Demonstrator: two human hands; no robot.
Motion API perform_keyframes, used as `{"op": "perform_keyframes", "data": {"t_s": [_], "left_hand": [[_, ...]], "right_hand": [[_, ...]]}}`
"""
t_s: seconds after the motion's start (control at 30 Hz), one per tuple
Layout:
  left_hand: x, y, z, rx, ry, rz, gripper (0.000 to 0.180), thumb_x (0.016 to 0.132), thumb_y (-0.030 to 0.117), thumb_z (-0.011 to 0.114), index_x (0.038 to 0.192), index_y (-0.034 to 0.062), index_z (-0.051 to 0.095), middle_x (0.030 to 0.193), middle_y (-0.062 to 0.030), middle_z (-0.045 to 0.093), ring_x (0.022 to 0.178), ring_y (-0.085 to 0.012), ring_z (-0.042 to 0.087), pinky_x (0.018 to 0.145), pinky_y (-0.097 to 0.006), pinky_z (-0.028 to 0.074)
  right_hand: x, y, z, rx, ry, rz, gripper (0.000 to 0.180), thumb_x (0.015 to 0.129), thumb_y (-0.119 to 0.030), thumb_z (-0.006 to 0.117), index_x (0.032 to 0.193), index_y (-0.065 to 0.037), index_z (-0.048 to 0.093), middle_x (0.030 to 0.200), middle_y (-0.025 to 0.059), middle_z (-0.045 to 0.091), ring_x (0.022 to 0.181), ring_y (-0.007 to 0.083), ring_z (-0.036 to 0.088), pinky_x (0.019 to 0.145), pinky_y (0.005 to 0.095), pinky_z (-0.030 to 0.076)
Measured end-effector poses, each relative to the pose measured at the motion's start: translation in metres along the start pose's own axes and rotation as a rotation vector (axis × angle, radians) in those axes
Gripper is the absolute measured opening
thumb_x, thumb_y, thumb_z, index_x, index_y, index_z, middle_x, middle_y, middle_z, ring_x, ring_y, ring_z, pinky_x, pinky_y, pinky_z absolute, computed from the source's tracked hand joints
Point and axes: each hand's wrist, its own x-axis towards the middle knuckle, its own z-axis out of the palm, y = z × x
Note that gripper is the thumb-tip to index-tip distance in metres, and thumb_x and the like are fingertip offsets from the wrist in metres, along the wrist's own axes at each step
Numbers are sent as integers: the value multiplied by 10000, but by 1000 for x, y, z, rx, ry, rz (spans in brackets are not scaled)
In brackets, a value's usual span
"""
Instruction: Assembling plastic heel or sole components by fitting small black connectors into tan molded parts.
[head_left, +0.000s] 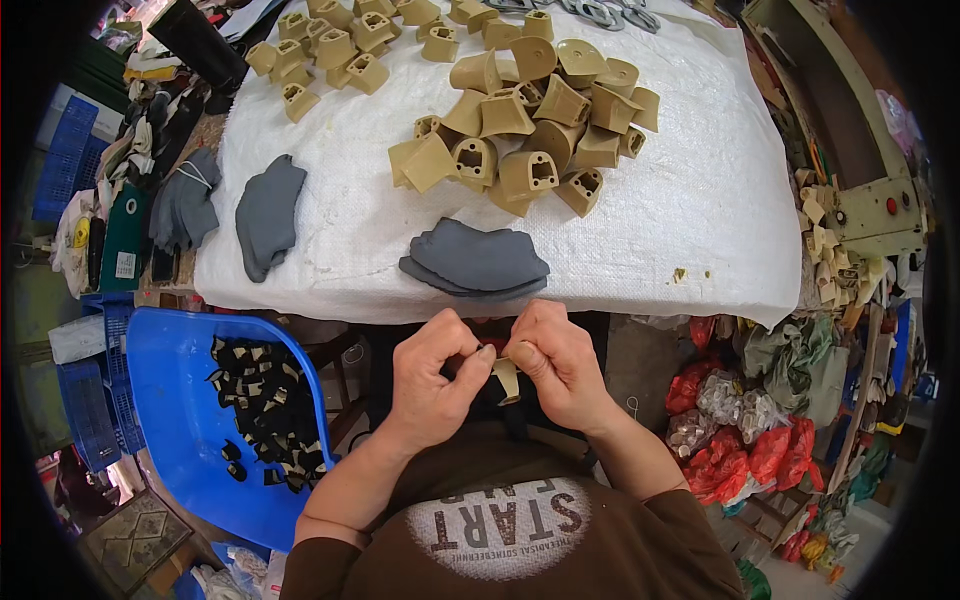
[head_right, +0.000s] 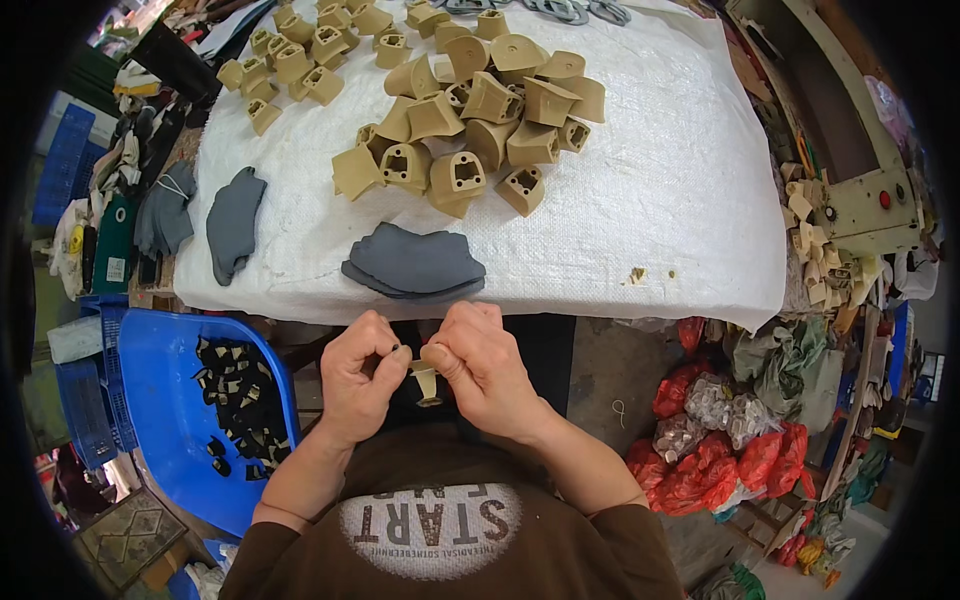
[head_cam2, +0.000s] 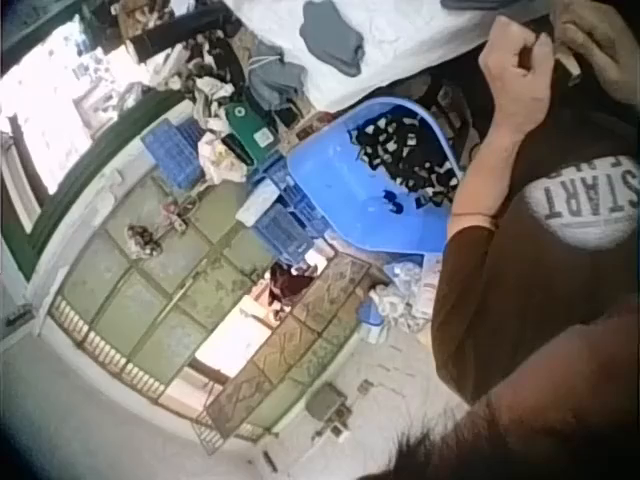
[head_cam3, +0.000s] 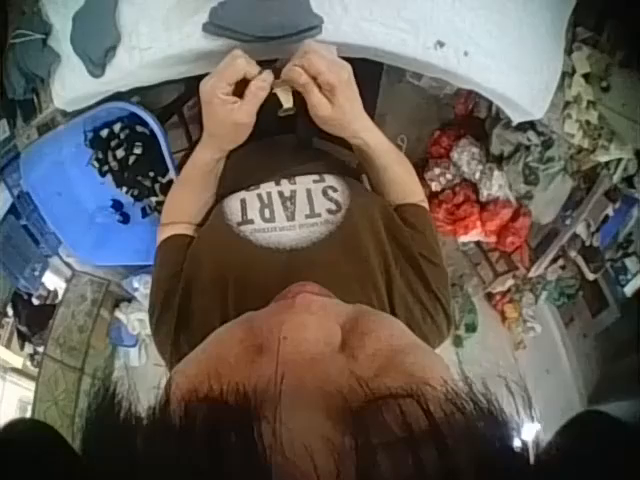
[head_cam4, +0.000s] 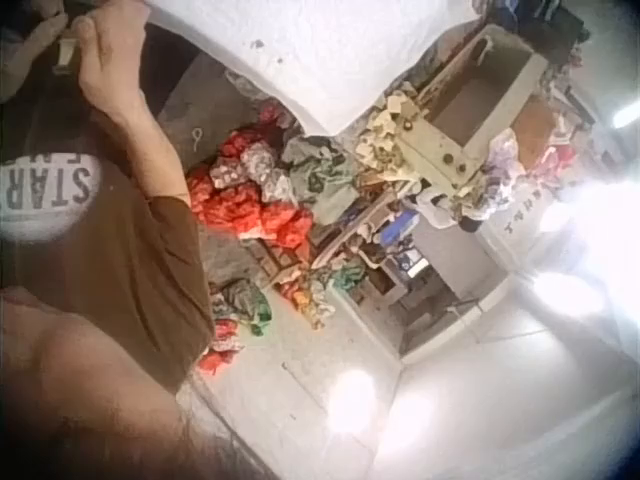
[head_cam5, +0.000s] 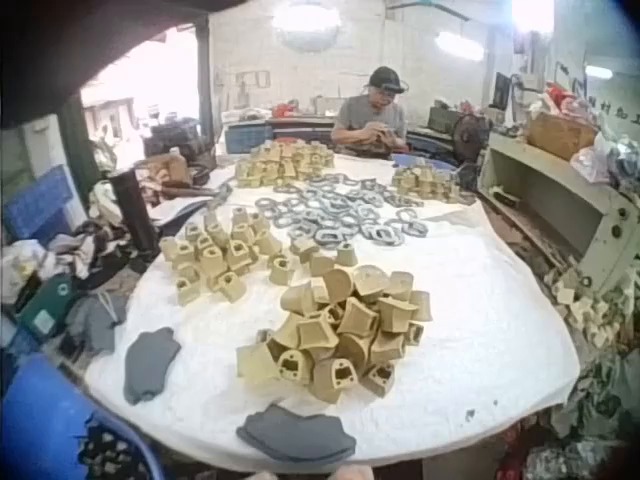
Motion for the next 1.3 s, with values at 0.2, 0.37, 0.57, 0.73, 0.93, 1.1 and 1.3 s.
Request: {"op": "perform_keyframes", "data": {"t_s": [0.2, 0.37, 0.57, 0.73, 0.93, 1.1, 1.3], "left_hand": [[-10, -10, 2, -126, 33, -262, 176, 844, 87, 590, 710, 15, 502, 719, -22, 487, 630, -82, 415, 549, -244, 329], [-10, 0, 6, 53, -27, 7, 365, 802, 238, 699, 1010, -2, 519, 775, -28, 507, 683, -90, 479, 625, -244, 412], [-15, 2, -16, -243, -166, -250, 429, 786, 260, 727, 1026, -2, 487, 919, -60, 563, 803, -90, 564, 724, -255, 492], [-19, 10, -22, -319, -221, -366, 489, 763, 334, 741, 1041, 18, 494, 932, -13, 479, 849, -92, 464, 766, -241, 386], [-22, 6, -29, -326, -245, -366, 431, 786, 263, 725, 1050, 8, 499, 951, -63, 559, 870, -127, 567, 791, -270, 456], [-28, -6, -52, 186, -49, -225, 417, 690, 128, 721, 1053, 27, 542, 957, -104, 550, 884, -238, 552, 774, -301, 438], [-104, -59, -145, 804, 677, -321, 424, 712, 6, 636, 1113, 55, 509, 1087, -132, 457, 1044, -275, 452, 884, -327, 376]], "right_hand": [[-5, -1, 2, 74, -67, 40, 153, 880, -123, 559, 760, -28, 555, 703, 90, 486, 669, 258, 489, 687, 332, 367], [-2, -1, 4, 122, 86, 165, 155, 882, -125, 579, 782, -6, 578, 740, 95, 533, 697, 235, 512, 624, 309, 417], [-5, 2, -12, 558, -53, 398, 200, 909, -83, 557, 1092, -3, 569, 902, 52, 551, 747, 117, 559, 675, 247, 473], [2, 2, -19, 615, -275, 359, 97, 883, -29, 577, 966, 19, 588, 911, 59, 540, 732, 107, 590, 640, 231, 486], [4, -2, -11, 406, -277, 317, 108, 802, -30, 658, 881, 1, 591, 837, 77, 537, 652, 136, 567, 569, 257, 450], [16, 6, 17, -250, -16, -231, 221, 688, -41, 727, 867, -32, 597, 834, 87, 552, 691, 233, 539, 615, 334, 416], [42, 13, -12, -557, 116, -206, 211, 703, -71, 707, 896, -73, 622, 881, 40, 574, 827, 233, 509, 790, 356, 328]]}}
